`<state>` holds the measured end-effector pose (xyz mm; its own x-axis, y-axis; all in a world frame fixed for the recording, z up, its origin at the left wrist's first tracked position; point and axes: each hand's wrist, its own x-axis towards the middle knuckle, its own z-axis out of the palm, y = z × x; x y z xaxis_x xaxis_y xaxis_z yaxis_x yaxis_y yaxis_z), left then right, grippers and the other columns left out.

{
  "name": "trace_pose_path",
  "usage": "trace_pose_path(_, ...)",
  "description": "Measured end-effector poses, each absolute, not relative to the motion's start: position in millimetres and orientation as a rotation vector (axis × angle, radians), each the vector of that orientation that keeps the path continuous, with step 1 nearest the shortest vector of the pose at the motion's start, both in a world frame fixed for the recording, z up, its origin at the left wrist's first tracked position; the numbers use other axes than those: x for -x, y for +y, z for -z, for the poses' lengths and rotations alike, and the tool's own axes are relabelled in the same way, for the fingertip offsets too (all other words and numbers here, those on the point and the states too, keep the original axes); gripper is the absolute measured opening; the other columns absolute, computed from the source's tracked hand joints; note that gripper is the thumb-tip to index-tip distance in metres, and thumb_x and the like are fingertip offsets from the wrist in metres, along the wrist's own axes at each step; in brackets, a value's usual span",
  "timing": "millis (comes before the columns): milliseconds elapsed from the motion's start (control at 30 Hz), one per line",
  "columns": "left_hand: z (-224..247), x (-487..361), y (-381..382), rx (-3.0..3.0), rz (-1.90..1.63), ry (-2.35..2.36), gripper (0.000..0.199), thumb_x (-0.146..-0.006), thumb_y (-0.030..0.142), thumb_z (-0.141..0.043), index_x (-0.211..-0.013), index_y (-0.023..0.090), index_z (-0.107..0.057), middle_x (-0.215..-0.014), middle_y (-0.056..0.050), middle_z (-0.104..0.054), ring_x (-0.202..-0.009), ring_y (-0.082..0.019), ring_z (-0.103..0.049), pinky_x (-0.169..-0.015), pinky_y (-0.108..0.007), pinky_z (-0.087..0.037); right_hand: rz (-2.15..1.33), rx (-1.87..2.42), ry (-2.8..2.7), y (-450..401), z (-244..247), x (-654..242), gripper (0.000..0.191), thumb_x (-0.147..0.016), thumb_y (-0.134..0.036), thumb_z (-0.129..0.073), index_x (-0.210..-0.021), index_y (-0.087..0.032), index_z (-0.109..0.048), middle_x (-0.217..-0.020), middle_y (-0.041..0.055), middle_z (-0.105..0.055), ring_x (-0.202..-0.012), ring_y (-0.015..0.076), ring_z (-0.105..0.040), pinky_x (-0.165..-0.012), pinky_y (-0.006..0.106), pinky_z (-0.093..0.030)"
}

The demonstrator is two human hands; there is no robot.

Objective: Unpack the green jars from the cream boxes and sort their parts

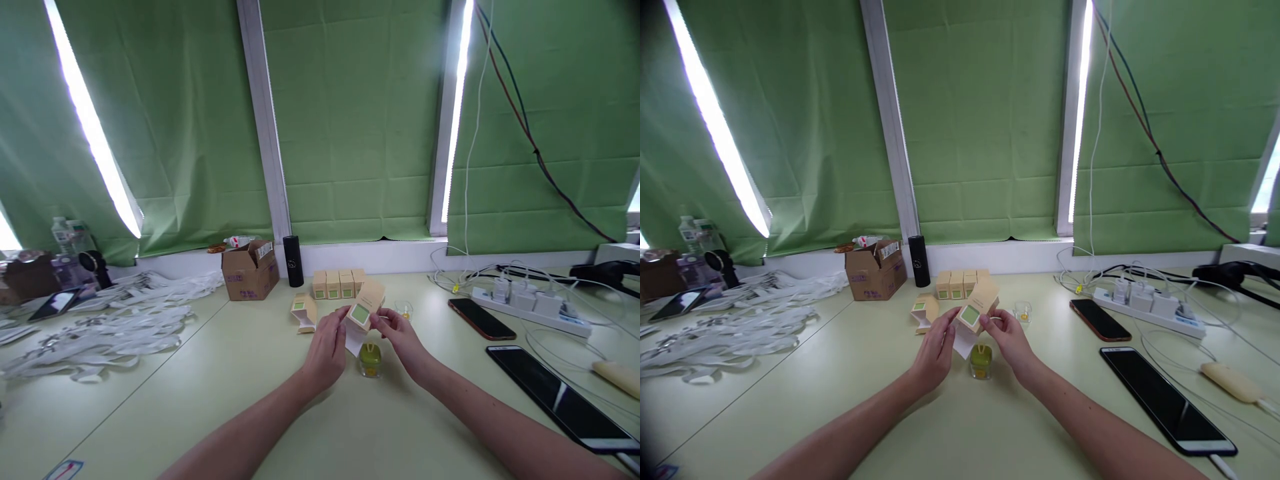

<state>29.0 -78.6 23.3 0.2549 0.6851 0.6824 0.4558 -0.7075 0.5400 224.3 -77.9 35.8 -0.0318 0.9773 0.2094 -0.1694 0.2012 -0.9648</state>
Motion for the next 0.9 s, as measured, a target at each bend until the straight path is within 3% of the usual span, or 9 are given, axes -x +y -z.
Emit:
trace_pose_path(233, -21.1, -31.0, -75.3, -2.191, -1.452, 1.109, 0.032, -0.100, 0.026, -0.052, -0.132, 0.025, -0.056, -0.132, -0.012, -0.066, -0.124, -0.029, -0.061, -0.107, -0.049, -0.048, -1.189, 0.911, -1.208, -78.7, -36.1, -222.4, 0.063, -0.063, -0.073, -0.083, -0.097, -0.022, -0.069, -0.102, 0.0121, -0.080, -0.103, 0.0342, -0.071, -0.081, 0.040, -0.053)
trace_pose_path(400, -20.8, -31.0, -76.6, -2.104, -1.407, 0.988, 0.056, -0.089, 0.017, -0.066, -0.140, 0.028, -0.046, -0.138, -0.011, -0.062, -0.128, -0.029, -0.060, -0.107, -0.048, -0.048, -1.187, 0.884, -1.262, -78.1, -35.3, -223.0, 0.066, -0.067, -0.073, -0.081, -0.106, -0.021, -0.075, -0.107, 0.0112, -0.080, -0.104, 0.0324, -0.069, -0.084, 0.039, -0.053)
trace_pose_path(533, -24.1, -31.2, -80.4, -2.083, -1.370, 0.923, 0.066, -0.084, 0.016, -0.071, -0.143, 0.027, -0.044, -0.140, -0.012, -0.060, -0.125, -0.030, -0.060, -0.107, -0.048, -0.049, -1.189, 0.906, -1.290, -77.5, -33.7, -224.9, 0.065, -0.067, -0.075, -0.079, -0.102, -0.020, -0.081, -0.097, 0.0100, -0.081, -0.099, 0.0319, -0.070, -0.083, 0.039, -0.054)
trace_pose_path(733, -34.2, -29.9, -85.4, -1.918, -1.340, 0.696, 0.054, -0.098, 0.035, -0.060, -0.146, 0.025, -0.038, -0.145, -0.015, -0.058, -0.130, -0.029, -0.059, -0.107, -0.047, -0.049, -1.200, 0.841, -1.239, -78.4, -35.6, -226.9, 0.061, -0.068, -0.074, -0.081, -0.099, -0.022, -0.082, -0.102, 0.0119, -0.081, -0.100, 0.0332, -0.072, -0.090, 0.045, -0.056)
trace_pose_path(900, -34.5, -27.5, -82.5, -1.773, -1.403, 0.735, 0.051, -0.101, 0.051, -0.054, -0.143, 0.023, -0.044, -0.130, -0.014, -0.069, -0.127, -0.030, -0.061, -0.107, -0.046, -0.048, -1.205, 0.838, -1.160, -78.1, -38.6, -228.4, 0.061, -0.064, -0.072, -0.085, -0.097, -0.021, -0.081, -0.104, 0.0124, -0.081, -0.102, 0.0346, -0.073, -0.093, 0.048, -0.057)
